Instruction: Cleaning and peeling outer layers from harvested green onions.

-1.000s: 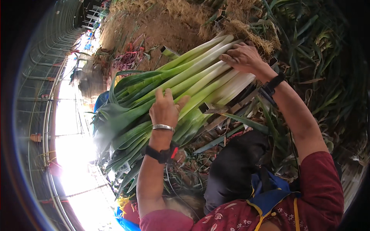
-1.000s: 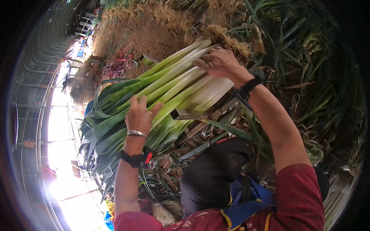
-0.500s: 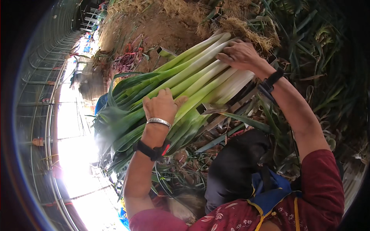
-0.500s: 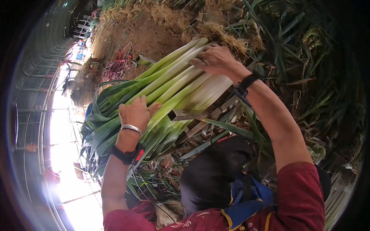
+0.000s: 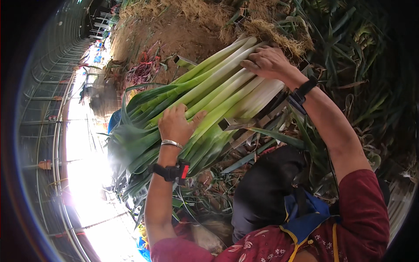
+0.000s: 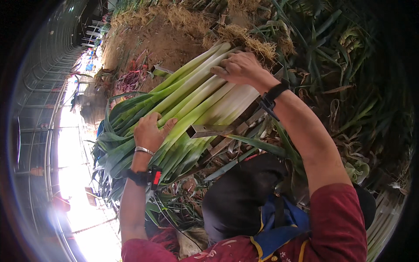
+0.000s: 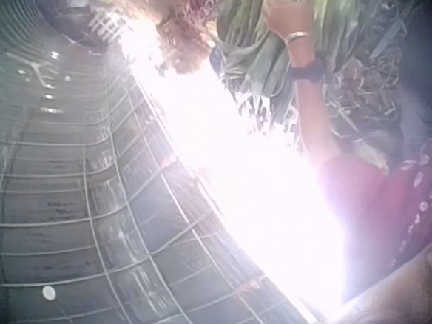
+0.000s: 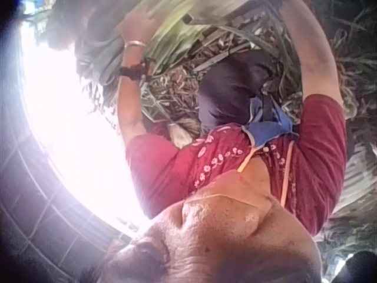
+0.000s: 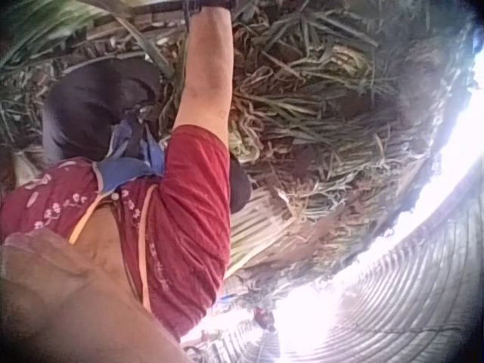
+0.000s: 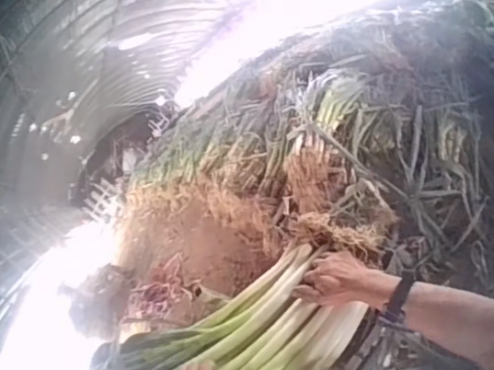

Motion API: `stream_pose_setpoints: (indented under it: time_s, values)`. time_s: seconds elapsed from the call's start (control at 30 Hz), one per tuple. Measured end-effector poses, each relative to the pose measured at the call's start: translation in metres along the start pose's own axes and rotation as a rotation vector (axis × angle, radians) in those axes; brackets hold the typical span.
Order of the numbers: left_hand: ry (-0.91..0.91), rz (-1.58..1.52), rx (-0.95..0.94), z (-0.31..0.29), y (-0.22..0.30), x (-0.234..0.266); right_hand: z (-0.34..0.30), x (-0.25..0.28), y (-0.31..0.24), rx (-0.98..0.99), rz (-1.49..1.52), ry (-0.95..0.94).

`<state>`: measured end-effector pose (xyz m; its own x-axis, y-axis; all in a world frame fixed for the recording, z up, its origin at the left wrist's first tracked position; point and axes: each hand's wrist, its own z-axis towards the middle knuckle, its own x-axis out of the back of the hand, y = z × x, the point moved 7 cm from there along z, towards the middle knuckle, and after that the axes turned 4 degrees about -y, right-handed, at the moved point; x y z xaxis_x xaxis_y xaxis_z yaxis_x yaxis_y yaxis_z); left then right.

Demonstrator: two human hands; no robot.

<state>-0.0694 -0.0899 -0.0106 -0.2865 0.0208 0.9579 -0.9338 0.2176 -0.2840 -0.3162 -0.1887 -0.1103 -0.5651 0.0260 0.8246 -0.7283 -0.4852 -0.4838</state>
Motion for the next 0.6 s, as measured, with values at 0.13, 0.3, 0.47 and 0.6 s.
stream_pose_setpoints:
  time_s: [0.13, 0.3, 0.47, 0.6]
  values:
    - [0.024, 0.001, 0.038, -0.007, 0.001, -0.006, -0.002, -0.001, 0.0, 0.004, -0.01, 0.031]
    - [0.199, -0.077, 0.04, 0.001, 0.002, -0.008, 0.008, -0.008, 0.012, -0.099, -0.155, -0.062]
    - [0.277, -0.068, 0.096, -0.009, -0.002, -0.011, -0.001, -0.007, 0.002, -0.069, -0.13, -0.024]
    - [0.346, -0.047, 0.097, -0.002, -0.006, -0.013, 0.0, -0.008, 0.003, -0.109, -0.158, -0.06]
